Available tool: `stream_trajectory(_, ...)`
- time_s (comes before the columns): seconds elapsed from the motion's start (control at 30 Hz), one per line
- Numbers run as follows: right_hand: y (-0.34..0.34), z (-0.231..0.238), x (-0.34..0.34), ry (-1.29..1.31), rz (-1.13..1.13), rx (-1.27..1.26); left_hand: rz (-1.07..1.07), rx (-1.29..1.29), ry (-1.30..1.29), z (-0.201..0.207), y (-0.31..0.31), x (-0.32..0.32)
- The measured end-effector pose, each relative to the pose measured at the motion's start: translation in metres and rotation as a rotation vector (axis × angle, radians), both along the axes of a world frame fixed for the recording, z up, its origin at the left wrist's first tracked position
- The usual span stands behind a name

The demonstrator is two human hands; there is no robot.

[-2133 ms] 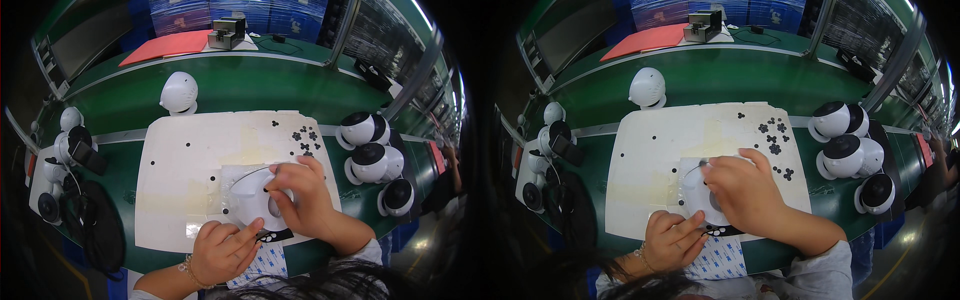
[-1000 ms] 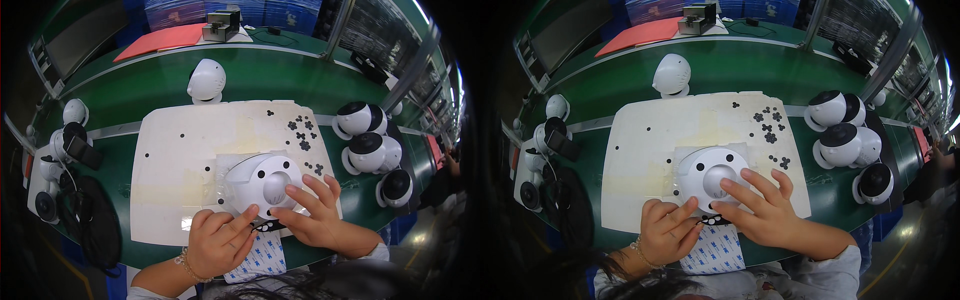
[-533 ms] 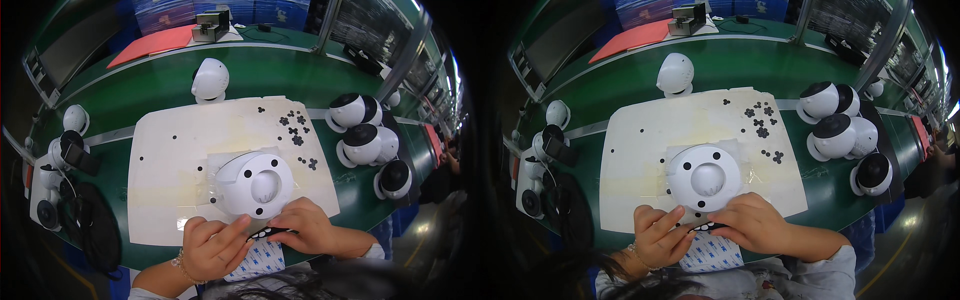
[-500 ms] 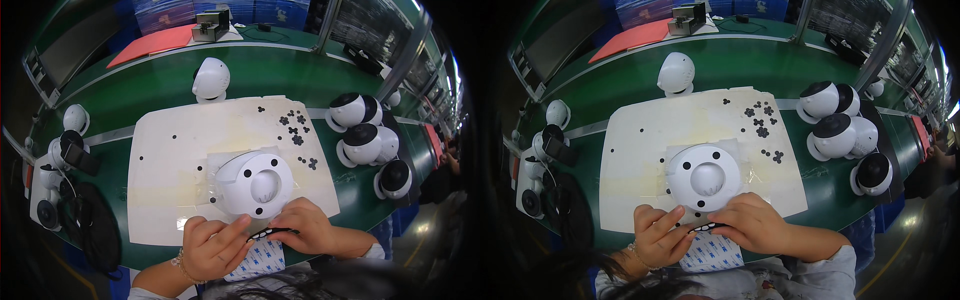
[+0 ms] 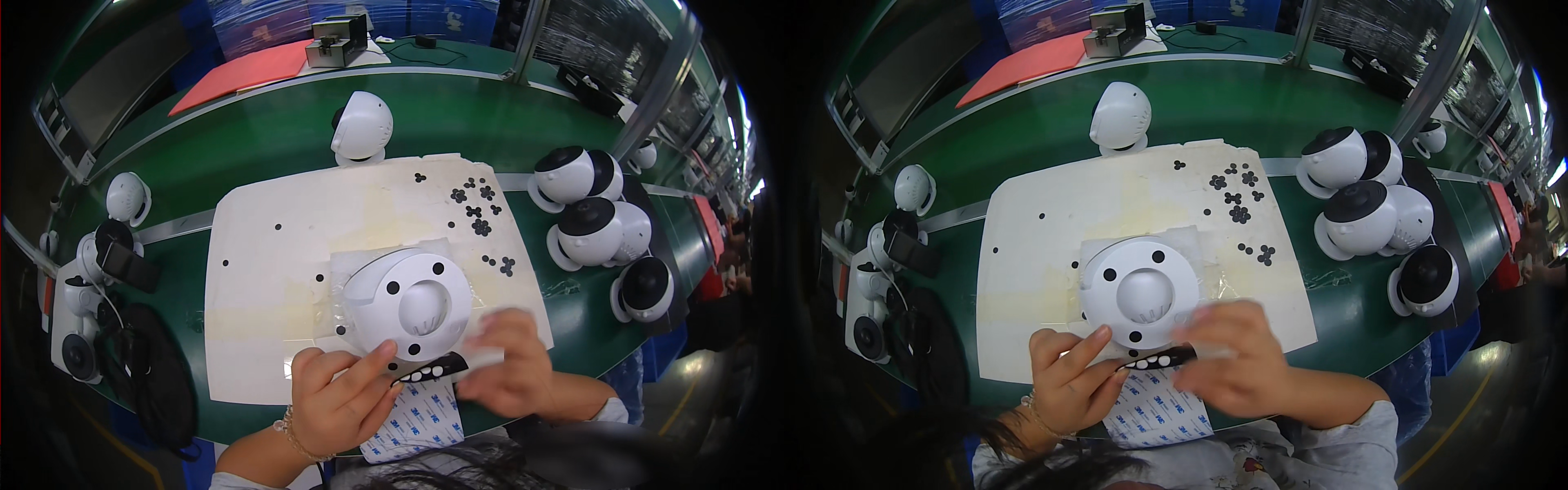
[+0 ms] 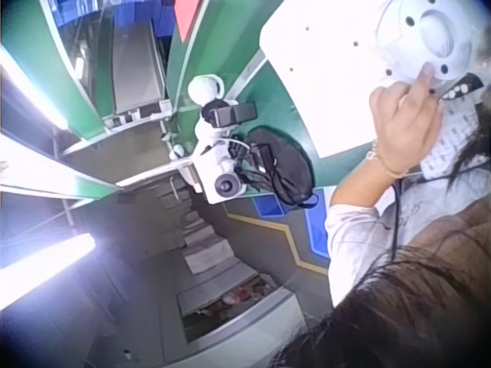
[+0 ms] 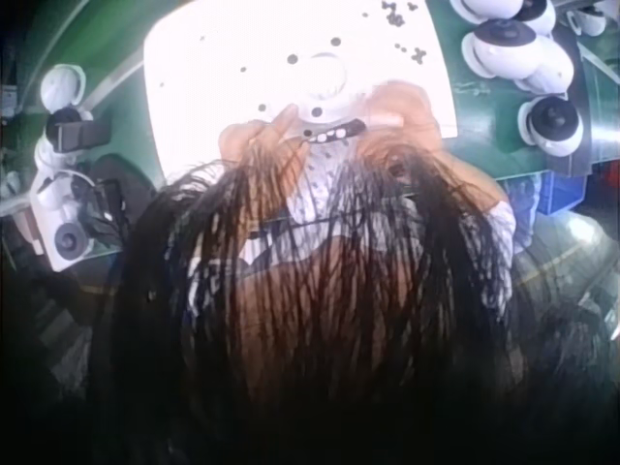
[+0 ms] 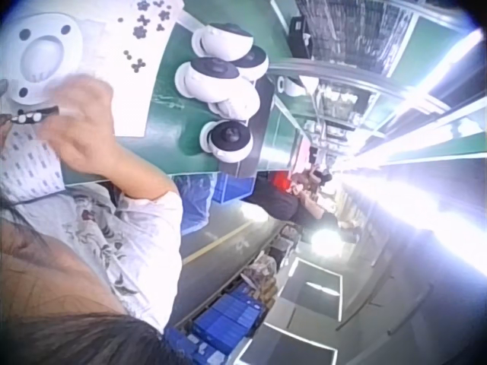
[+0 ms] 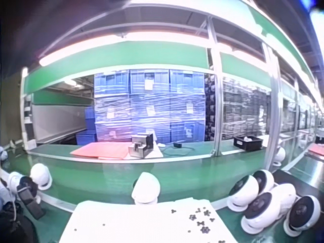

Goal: The person assembles white dome security cameras by hand. They repeatedly pick up a camera base, peel small black circular stickers from a sheet, and apply them to the base's mounting holes before placing the finished unit on the table.

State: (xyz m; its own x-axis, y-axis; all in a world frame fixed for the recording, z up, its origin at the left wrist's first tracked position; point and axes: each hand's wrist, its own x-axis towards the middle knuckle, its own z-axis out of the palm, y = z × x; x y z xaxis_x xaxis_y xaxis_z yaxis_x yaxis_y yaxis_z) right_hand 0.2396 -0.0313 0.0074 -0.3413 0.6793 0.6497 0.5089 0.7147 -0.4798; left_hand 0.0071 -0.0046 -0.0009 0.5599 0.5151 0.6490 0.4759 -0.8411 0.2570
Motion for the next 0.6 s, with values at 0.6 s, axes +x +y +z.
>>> stream_trajectory(0.6, 0.019, -0.008, 0.002, 0.265, -0.058, -0.429, 0.064, -0.013, 0.056, -0.004, -0.001, 0.004)
